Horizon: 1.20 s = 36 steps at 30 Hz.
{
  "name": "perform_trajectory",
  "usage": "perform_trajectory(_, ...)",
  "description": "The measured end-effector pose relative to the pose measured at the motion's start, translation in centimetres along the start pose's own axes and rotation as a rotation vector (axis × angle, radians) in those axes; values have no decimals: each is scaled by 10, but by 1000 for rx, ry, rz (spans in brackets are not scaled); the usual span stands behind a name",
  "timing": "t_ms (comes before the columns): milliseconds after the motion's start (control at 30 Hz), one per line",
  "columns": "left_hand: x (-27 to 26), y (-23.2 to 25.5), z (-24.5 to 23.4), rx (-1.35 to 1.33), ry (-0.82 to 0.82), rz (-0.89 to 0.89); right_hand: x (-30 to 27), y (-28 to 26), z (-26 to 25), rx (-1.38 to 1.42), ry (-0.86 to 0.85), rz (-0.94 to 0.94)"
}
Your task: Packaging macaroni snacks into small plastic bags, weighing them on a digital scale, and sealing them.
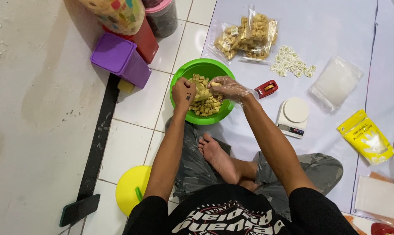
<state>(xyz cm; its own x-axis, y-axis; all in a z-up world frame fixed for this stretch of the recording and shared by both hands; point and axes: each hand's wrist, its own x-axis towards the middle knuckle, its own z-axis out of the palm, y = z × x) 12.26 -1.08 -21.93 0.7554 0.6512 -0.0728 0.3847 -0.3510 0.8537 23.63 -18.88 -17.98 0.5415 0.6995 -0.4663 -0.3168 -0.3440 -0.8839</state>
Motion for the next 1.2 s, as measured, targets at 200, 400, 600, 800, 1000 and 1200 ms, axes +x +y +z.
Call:
perform_trajectory(200, 1, 15, -3, -107, -114, 124, -3, -28, 7, 73, -59, 28)
perform_trajectory(400, 15, 4, -5, -38, -153, 140, 72, 13, -5, -53, -99, 211)
perform_trajectory(600, 29, -17, -3, 78, -193, 62, 99, 28, 15, -498, 53, 95)
perform_trajectory(800, 38, -24, 2, 144, -255, 59, 94, 15, 30, -559, 41, 96)
perform_trajectory(1000, 30, -12, -4, 141, -190, 24, 54, -35, 50, -470, 12, 126)
perform_trajectory(1200, 17, 2, -9, 144, -150, 59, 61, -21, 28, -688, 27, 4)
